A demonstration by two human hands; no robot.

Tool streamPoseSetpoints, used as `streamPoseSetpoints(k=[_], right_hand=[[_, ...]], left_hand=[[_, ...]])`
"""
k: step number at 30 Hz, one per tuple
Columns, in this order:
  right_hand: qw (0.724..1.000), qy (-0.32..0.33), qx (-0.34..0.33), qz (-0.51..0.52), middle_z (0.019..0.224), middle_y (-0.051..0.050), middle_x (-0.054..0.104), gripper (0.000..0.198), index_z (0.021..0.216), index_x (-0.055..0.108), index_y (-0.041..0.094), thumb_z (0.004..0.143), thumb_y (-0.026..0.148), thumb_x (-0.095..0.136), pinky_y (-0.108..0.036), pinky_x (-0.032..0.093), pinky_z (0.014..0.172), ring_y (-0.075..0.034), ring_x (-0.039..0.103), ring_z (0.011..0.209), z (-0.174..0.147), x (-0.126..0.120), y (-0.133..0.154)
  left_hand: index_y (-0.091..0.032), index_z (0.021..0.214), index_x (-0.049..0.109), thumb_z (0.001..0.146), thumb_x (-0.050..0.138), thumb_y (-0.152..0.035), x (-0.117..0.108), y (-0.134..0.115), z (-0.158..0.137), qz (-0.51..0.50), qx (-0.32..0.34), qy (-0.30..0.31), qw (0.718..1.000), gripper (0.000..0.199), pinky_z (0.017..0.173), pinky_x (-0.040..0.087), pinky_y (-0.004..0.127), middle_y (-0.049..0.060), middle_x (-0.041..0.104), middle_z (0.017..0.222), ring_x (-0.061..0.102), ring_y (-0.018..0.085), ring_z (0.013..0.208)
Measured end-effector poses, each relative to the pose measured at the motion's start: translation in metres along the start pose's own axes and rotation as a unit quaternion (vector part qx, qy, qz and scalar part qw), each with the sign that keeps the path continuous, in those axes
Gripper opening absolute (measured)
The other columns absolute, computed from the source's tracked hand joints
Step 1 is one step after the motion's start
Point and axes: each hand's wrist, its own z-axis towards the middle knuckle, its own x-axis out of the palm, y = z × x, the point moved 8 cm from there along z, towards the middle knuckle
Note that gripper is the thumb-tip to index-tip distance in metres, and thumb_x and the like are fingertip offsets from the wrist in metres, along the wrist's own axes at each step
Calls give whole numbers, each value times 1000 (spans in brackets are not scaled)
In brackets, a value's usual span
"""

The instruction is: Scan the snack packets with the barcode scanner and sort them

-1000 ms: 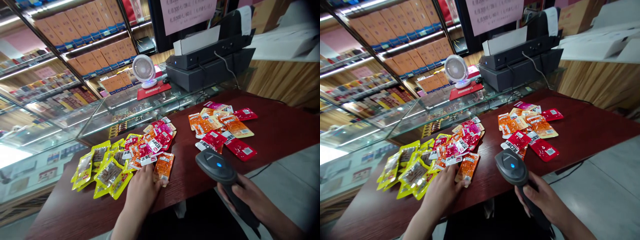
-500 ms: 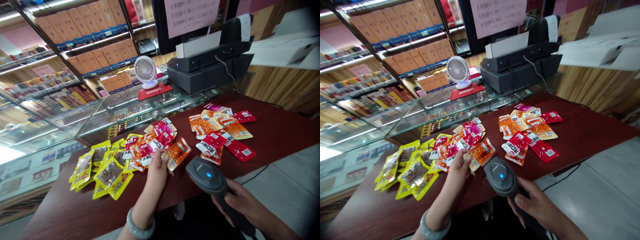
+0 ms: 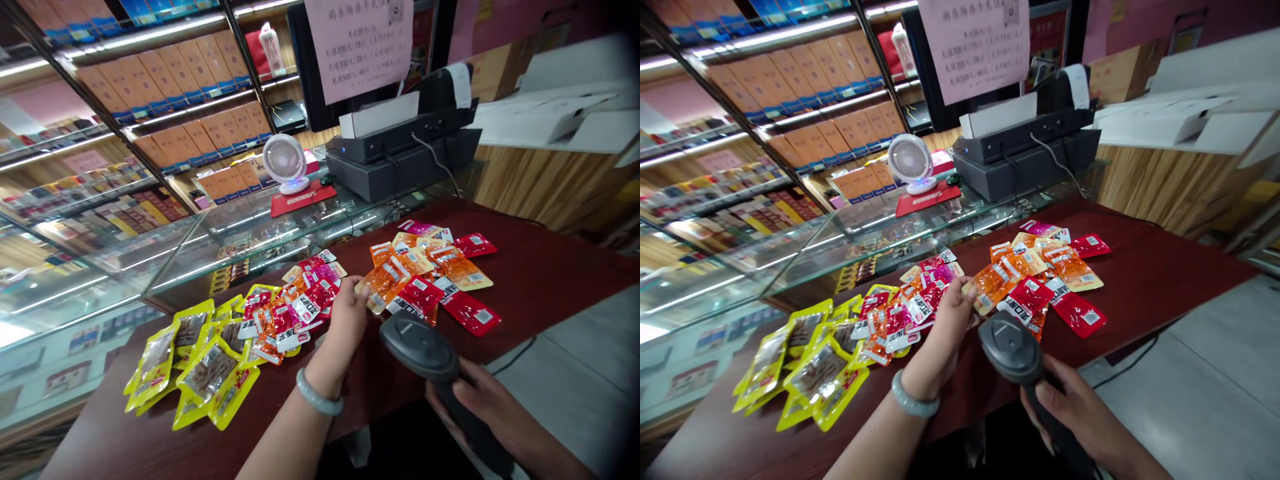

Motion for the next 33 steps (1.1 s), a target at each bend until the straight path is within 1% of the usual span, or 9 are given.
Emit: streamPoseSetpoints(k=[3,5,7,9,12,16,20,25,33], right_hand=[[999,-47,-12,11,61,2,56,54,80,57,18,73,71,68,-19,39,38,-8,48,41,2,-13,9],[998,-62,-20,11,60,2,55,52,79,57,19,73,69,69,-19,39,38,-9,49,41,3,-18,15],[998,-64,-24,6,60,3,55,51,79,57,19,74,68,69,-20,39,38,-9,49,41,4,-20,18],[998,-58,-24,1,60,3,55,52,79,56,19,74,69,69,-19,38,38,-9,49,41,6,-20,18],[998,-51,-28,-4,60,3,55,54,83,56,18,74,71,68,-19,38,38,-8,49,40,8,-17,18],[999,-26,-33,-17,60,4,54,51,81,55,18,78,68,65,-17,39,38,-7,49,40,12,-8,19],[1000,-7,-24,-10,62,4,56,48,82,54,18,81,65,64,-17,41,39,-6,50,41,21,0,17],[999,32,-44,2,61,4,57,47,89,53,19,82,64,64,-17,42,38,-8,51,39,39,15,23],[997,40,-61,12,62,4,59,45,94,53,18,86,61,62,-16,42,36,-7,52,38,58,22,36]], left_hand=[[-20,125,50,92,54,-30,10,-17,17,59,70,25,995,35,69,55,29,11,70,106,68,16,79],[-20,126,52,89,59,-29,-5,-30,23,174,130,-11,976,39,85,53,33,13,67,118,67,19,97],[-18,125,54,88,60,-30,-29,-40,27,319,158,-60,932,39,97,47,39,14,65,121,62,23,109],[-14,120,58,89,59,-33,-56,-44,33,463,137,-92,871,37,101,43,42,17,65,118,59,28,116],[-10,108,63,85,61,-45,-91,-40,37,608,52,-72,789,42,95,44,46,22,64,114,58,35,114],[-12,105,63,81,59,-59,-116,-33,25,666,3,-19,746,53,90,44,49,21,65,113,59,39,110],[-15,105,61,81,60,-54,-119,-26,11,664,1,16,748,46,91,42,44,18,68,111,60,35,111],[-21,108,58,86,58,-46,-108,-27,5,619,-3,5,785,33,90,39,37,11,72,103,65,29,105],[-19,109,60,85,61,-44,-88,-27,0,567,60,12,822,36,88,39,36,10,73,96,66,28,99]])
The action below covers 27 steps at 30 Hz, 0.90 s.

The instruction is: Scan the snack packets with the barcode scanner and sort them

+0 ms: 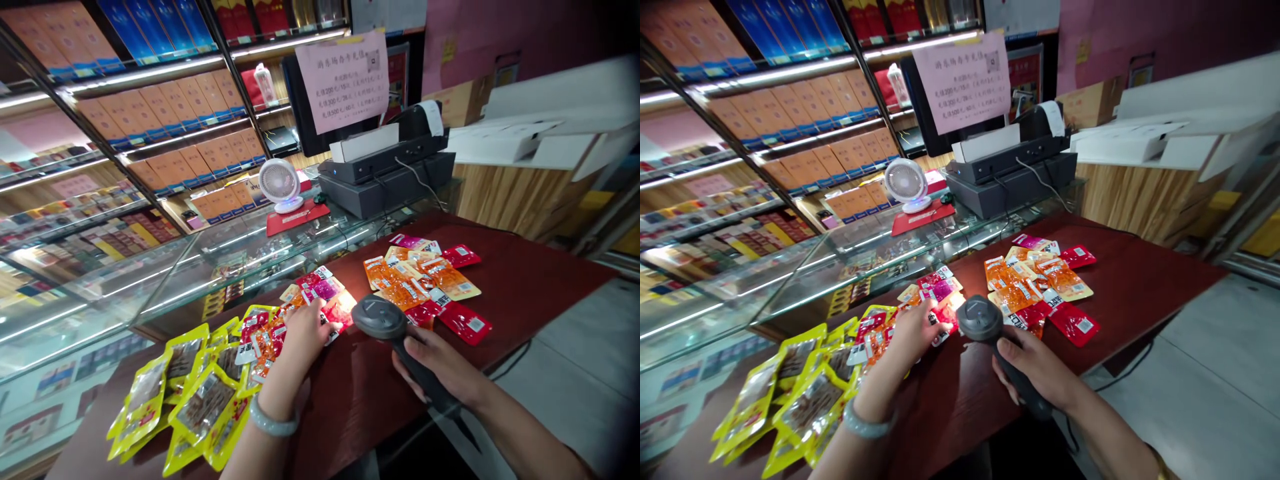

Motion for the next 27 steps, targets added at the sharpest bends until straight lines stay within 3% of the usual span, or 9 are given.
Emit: streamPoseSetpoints(k=[3,6,10,12,14,17,20,23,27], right_hand=[[1000,-12,6,-6,61,4,60,47,94,54,17,84,62,63,-15,40,35,-7,51,37,3,-6,3],[998,-56,9,-1,60,5,60,46,97,55,18,83,61,65,-16,40,34,-8,51,37,7,-18,9],[994,-107,3,6,59,3,61,42,92,56,18,85,59,65,-16,40,35,-8,52,39,11,-34,19],[992,-126,10,7,60,2,62,42,91,57,18,85,59,65,-16,41,36,-8,53,40,11,-40,21],[990,-140,19,12,61,2,63,42,91,57,19,83,59,67,-16,42,37,-9,54,41,11,-46,21],[991,-131,24,17,60,3,62,41,89,57,20,82,58,69,-15,41,36,-9,54,42,14,-48,16],[994,-107,24,11,61,4,61,40,88,57,19,84,57,67,-15,41,36,-7,52,41,19,-45,12],[996,-84,20,-12,61,4,61,40,90,57,18,87,57,63,-15,40,36,-7,52,39,24,-41,9],[997,-59,22,-33,62,4,61,42,99,57,17,89,58,61,-15,42,37,-7,54,39,25,-36,8]], left_hand=[[-19,111,60,81,66,-44,6,-6,11,-62,0,10,998,39,82,43,33,8,73,91,68,26,92],[-21,110,61,76,71,-44,17,-27,35,-150,8,26,988,41,75,45,30,7,73,95,68,24,88],[-21,113,63,79,68,-29,27,-73,70,-245,104,18,964,35,79,48,28,6,72,103,67,20,93],[-21,116,62,82,65,-27,27,-82,80,-253,134,16,958,35,82,48,27,6,72,106,66,19,95],[-20,116,63,84,65,-30,22,-69,85,-190,120,-15,974,34,88,47,30,8,71,109,64,21,101],[-16,108,66,84,64,-37,6,-24,86,-6,28,-70,997,32,95,43,40,15,68,112,59,29,110],[-15,101,67,82,63,-41,1,15,86,110,-41,-27,993,33,93,41,45,17,67,110,57,33,111],[-17,101,65,78,67,-45,4,27,90,115,-30,33,992,37,91,42,43,15,68,111,58,33,111],[-18,106,60,77,69,-39,0,29,98,21,-45,-2,999,37,85,43,38,12,71,100,63,28,99]])
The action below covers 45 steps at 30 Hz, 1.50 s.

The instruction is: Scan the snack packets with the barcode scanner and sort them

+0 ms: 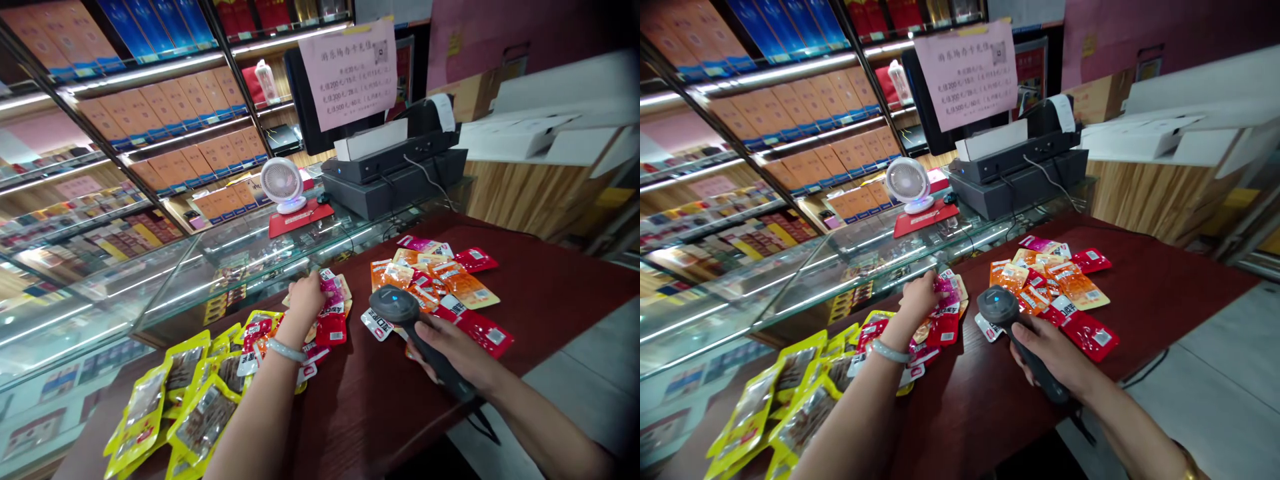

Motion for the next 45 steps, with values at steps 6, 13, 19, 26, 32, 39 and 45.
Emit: streamPoseSetpoints(k=[6,13,19,26,32,39,45], right_hand=[[999,42,3,-7,61,4,61,45,98,56,17,86,60,63,-14,42,35,-7,53,38,3,14,1],[998,51,-7,-29,61,5,59,47,98,57,16,85,61,64,-14,40,35,-6,52,37,5,23,10],[999,-6,-45,-15,61,4,60,43,89,54,18,86,60,63,-15,41,36,-7,53,40,13,5,29],[998,-33,-51,-21,57,4,59,48,78,52,18,81,65,65,-16,41,34,-7,51,37,19,-10,51],[997,-42,-61,-35,57,3,60,47,80,54,18,84,64,61,-16,39,35,-8,52,37,20,-22,51],[996,-37,-53,-55,58,3,60,44,81,53,19,87,62,60,-17,40,34,-8,50,36,18,-28,45],[997,-41,-39,-53,58,4,57,46,78,52,20,84,64,63,-18,40,35,-8,50,37,17,-26,39]], left_hand=[[-17,92,62,76,69,-35,21,-13,8,-494,-22,8,869,25,54,38,22,-3,58,60,51,10,50],[-17,82,61,75,67,-32,29,-37,10,-566,-11,11,824,17,46,30,19,-7,52,52,43,7,43],[-17,80,63,76,66,-31,27,-50,9,-527,21,3,849,15,47,29,19,-6,53,54,42,7,46],[-16,73,63,71,64,-17,22,-61,9,-518,43,3,855,3,48,29,18,-6,51,55,41,6,48],[-15,91,66,80,67,-27,44,-104,20,-597,39,90,796,17,53,38,19,-2,62,63,49,7,51],[-19,109,69,87,61,-31,14,-56,48,-90,59,-24,994,27,95,46,36,15,70,114,63,27,111],[-12,100,71,73,72,-48,20,14,50,35,-1,70,997,44,80,51,41,22,72,102,68,37,98]])
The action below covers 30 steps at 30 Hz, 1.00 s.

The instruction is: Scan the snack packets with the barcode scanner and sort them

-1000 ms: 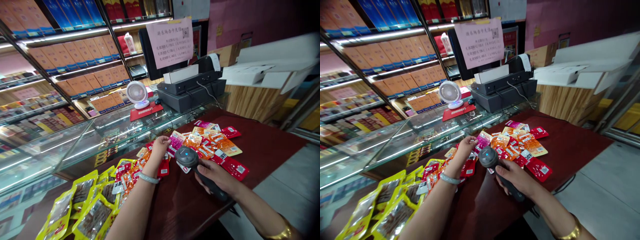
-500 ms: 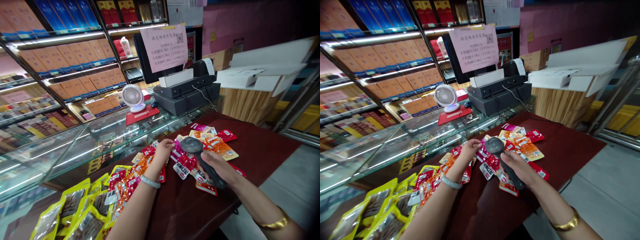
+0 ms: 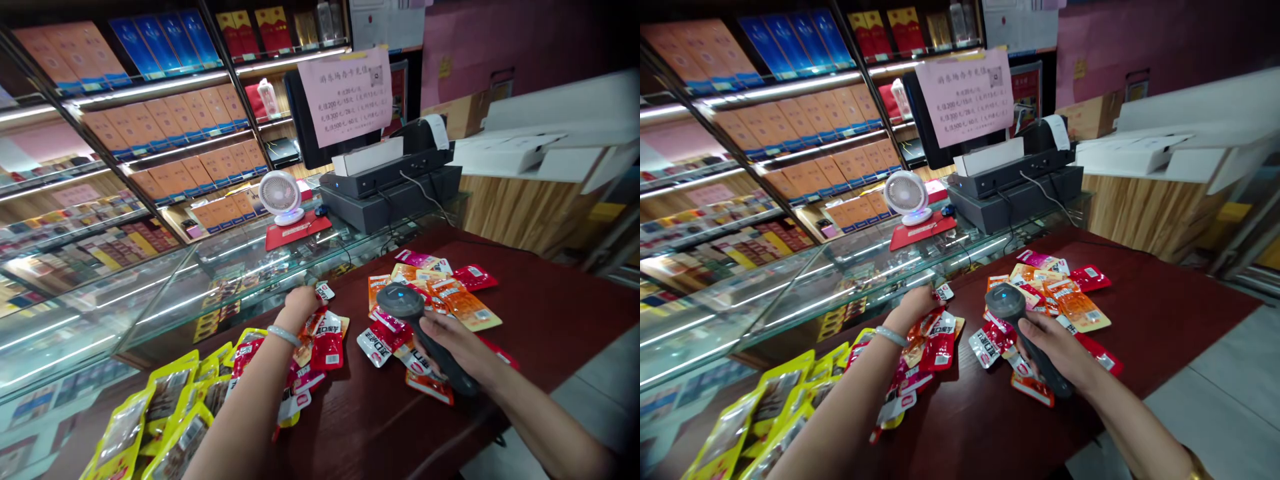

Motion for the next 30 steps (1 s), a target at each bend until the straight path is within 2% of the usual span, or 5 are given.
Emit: streamPoseSetpoints(k=[9,17,19,23,30], right_hand=[[1000,-3,9,-13,61,4,58,46,83,54,20,82,65,64,-19,40,38,-9,52,40,-8,1,-4],[1000,10,5,-3,62,3,60,44,88,55,19,84,63,63,-19,39,36,-8,52,38,-20,2,-10],[1000,19,14,-8,62,3,61,47,91,56,19,81,64,65,-19,40,36,-9,52,38,-23,7,-8],[999,36,15,-27,59,4,60,51,95,59,18,79,65,66,-19,40,37,-9,52,38,-26,14,-4],[1000,16,17,-7,57,5,60,51,95,57,18,80,66,65,-19,40,35,-9,52,36,-28,2,-10]], left_hand=[[-15,104,70,64,79,-41,-6,4,-1,25,9,-41,999,48,92,47,41,22,66,117,59,37,115],[-21,88,72,84,59,-39,-29,-21,-11,-118,50,-57,990,23,68,46,27,8,73,83,66,20,76],[-19,81,69,84,60,-40,-30,-37,-14,-255,59,-82,961,23,62,44,25,5,70,75,63,16,68],[-17,75,64,76,69,-44,-12,-73,-17,-521,50,-80,848,27,55,42,23,1,65,66,57,13,57],[-15,67,58,65,77,-49,0,-118,-31,-673,61,-40,736,39,50,36,20,-4,53,55,47,7,49]])
